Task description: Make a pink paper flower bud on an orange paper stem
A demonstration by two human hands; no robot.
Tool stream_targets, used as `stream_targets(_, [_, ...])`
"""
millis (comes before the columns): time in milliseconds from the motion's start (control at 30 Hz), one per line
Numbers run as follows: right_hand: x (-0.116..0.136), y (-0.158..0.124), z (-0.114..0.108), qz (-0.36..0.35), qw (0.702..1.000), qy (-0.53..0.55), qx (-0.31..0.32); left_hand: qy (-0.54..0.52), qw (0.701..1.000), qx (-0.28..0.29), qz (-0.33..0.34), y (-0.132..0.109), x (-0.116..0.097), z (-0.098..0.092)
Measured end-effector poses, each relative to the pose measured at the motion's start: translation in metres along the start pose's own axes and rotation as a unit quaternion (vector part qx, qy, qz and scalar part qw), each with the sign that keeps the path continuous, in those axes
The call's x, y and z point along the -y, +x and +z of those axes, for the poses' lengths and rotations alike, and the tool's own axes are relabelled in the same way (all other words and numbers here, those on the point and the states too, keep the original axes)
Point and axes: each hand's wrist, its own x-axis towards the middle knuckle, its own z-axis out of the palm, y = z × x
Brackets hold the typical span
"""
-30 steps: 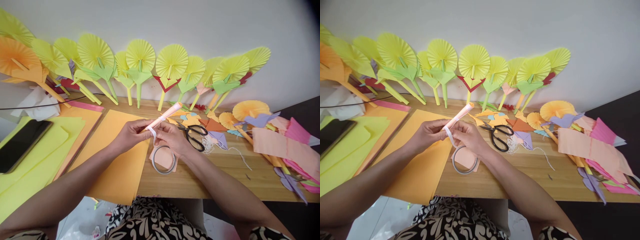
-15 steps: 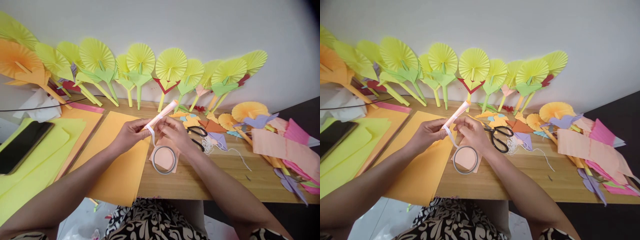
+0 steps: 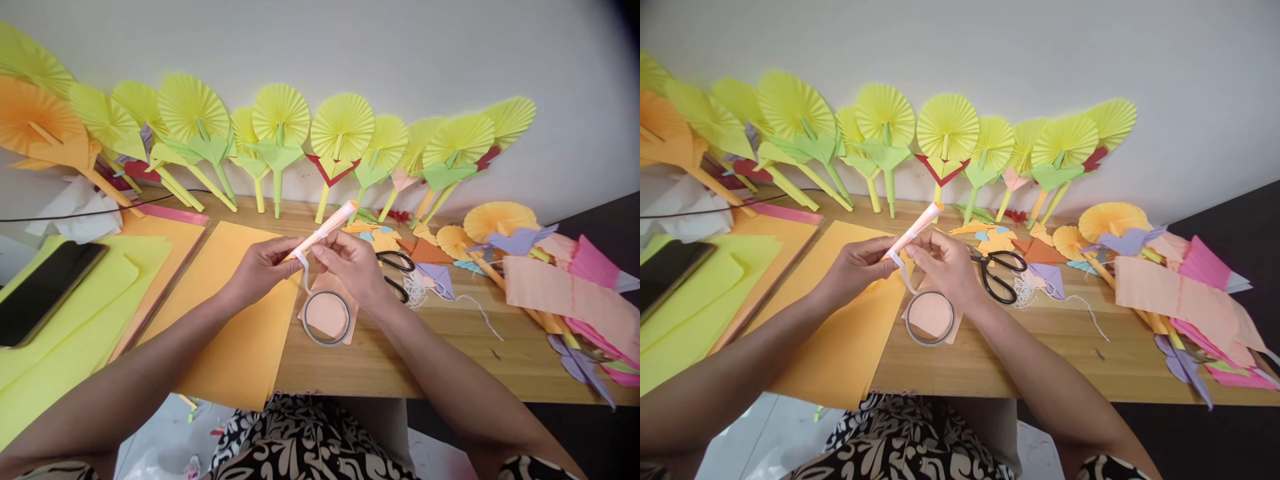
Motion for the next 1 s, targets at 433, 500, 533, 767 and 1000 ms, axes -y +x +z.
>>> stream_targets(433, [-0.0028, -0.0012, 0.0052, 0.000, 0.998, 0.053, 0.025, 0.064, 0.996, 0.009, 0.054, -0.0012, 0.0076, 0.0010])
stream_targets(500, [-0.0025, -0.0016, 0.0056, -0.004, 0.999, 0.044, 0.018, 0.086, 0.994, 0.008, 0.069, -0.0023, 0.0080, 0.0020])
stream_targets(533, [-0.0021, -0.0019, 0.0059, -0.007, 0.999, 0.040, 0.015, 0.100, 0.992, 0.007, 0.077, -0.0029, 0.0080, 0.0027])
stream_targets(767, [-0.0007, -0.0040, 0.0075, -0.036, 0.999, 0.016, 0.016, 0.139, 0.983, 0.003, 0.116, -0.0047, 0.0068, 0.0063])
stream_targets(1000, [0.0016, -0.0046, 0.0080, -0.045, 0.999, 0.001, 0.013, 0.139, 0.983, 0.001, 0.118, -0.0042, 0.0047, 0.0063])
